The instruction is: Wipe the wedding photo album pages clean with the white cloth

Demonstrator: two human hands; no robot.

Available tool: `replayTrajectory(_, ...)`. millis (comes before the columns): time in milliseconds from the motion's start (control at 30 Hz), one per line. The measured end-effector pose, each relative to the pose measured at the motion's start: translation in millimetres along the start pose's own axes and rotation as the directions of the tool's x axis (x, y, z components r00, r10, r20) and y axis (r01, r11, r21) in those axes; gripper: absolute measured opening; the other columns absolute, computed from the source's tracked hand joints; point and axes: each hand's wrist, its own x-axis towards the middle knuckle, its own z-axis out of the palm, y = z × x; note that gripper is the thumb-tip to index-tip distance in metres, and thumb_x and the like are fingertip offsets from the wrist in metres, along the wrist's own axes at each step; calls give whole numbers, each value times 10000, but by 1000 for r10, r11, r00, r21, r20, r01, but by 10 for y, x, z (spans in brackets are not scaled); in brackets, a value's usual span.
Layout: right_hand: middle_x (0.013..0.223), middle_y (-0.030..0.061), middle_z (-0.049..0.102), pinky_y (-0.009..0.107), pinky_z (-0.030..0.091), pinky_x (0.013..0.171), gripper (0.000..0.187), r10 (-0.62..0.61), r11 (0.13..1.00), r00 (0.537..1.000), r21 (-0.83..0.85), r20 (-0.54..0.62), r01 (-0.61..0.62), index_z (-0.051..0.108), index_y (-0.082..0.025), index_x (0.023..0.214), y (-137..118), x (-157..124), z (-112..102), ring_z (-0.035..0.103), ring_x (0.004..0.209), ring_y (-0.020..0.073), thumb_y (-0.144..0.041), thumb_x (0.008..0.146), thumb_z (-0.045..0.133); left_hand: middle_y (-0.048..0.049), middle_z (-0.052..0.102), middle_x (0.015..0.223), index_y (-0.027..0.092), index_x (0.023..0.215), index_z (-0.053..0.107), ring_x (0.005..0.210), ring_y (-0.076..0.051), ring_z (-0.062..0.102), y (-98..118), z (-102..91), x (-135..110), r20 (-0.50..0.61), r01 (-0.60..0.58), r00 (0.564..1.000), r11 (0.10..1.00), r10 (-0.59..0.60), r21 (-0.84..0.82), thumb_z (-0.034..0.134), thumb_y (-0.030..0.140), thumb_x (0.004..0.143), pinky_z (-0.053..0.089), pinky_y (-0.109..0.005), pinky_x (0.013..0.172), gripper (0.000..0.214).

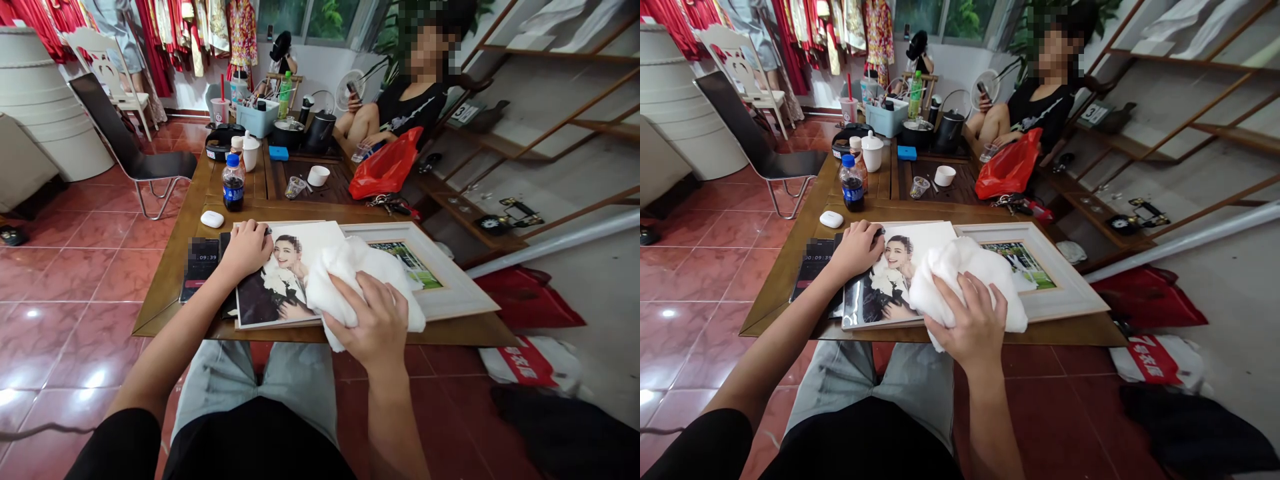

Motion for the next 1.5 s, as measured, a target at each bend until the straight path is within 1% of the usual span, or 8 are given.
replayTrajectory(367, 1274, 109, 688, 561, 259, 1154, 568, -205, 939, 978, 293, 52, 181, 680, -287, 1348, -906, 175, 90, 573, 1253, 338, -639, 941, 499, -157, 617, 1293, 155, 1343, 591, 1250, -316, 529, -24, -23, 42, 57, 13, 998, 1000, -13, -3, 433, 300, 1053, 408, -455, 1082, 361)
replayTrajectory(467, 1270, 110, 685, 542, 284, 1139, 573, -206, 937, 978, 296, 42, 185, 689, -291, 1336, -825, 165, 85, 580, 1247, 328, -651, 957, 454, -150, 621, 1278, 161, 1325, 599, 1242, -309, 537, -25, -26, 40, 47, 11, 999, 1000, -11, -6, 443, 300, 1049, 411, -450, 1082, 346)
replayTrajectory(767, 1223, 148, 672, 469, 397, 1009, 474, 14, 1000, 1000, -8, 21, -14, 706, -210, 1300, -13, 76, 6, 629, 1137, 322, -515, 977, 543, -161, 641, 1236, 140, 1292, 618, 1206, -327, 558, -28, 4, 9, -13, -25, 1000, 1000, 25, 5, 422, 299, 1041, 425, -475, 1061, 356)
replayTrajectory(867, 1233, 141, 674, 477, 389, 1013, 472, 28, 999, 999, -22, 22, -27, 696, -221, 1312, -40, 107, 6, 617, 1153, 328, -517, 975, 550, -164, 643, 1233, 134, 1291, 621, 1205, -330, 559, -28, 6, 11, -13, -30, 999, 1000, 30, 4, 420, 296, 1042, 427, -480, 1062, 358)
replayTrajectory(1133, 1338, 105, 652, 545, 279, 1122, 569, -137, 972, 980, 209, 144, 105, 668, -309, 1377, -640, 289, 121, 549, 1251, 351, -605, 897, 592, -167, 626, 1254, 135, 1314, 609, 1224, -328, 545, -57, -4, 21, 7, -36, 999, 999, 36, -10, 423, 319, 1065, 420, -478, 1070, 361)
replayTrajectory(1233, 1355, 88, 644, 546, 269, 1131, 583, -162, 962, 971, 248, 174, 116, 645, -330, 1405, -731, 314, 147, 537, 1263, 347, -596, 889, 603, -169, 613, 1283, 137, 1351, 587, 1247, -326, 532, -76, -9, 30, 36, -39, 999, 999, 39, -14, 416, 332, 1075, 416, -475, 1076, 379)
replayTrajectory(1333, 1349, 85, 647, 528, 288, 1124, 579, -138, 966, 972, 243, 188, 90, 649, -327, 1400, -641, 314, 137, 546, 1255, 335, -595, 889, 610, -165, 616, 1278, 135, 1348, 593, 1243, -324, 541, -76, -5, 28, 24, -45, 999, 999, 46, -16, 422, 329, 1070, 414, -472, 1084, 380)
replayTrajectory(1500, 1338, 114, 643, 509, 357, 1065, 538, -15, 991, 980, 131, 198, -12, 660, -294, 1387, -222, 321, 86, 575, 1219, 332, -570, 930, 585, -154, 642, 1226, 148, 1289, 631, 1218, -316, 564, -49, 1, 14, -13, -37, 999, 999, 37, -8, 438, 300, 1044, 420, -470, 1085, 347)
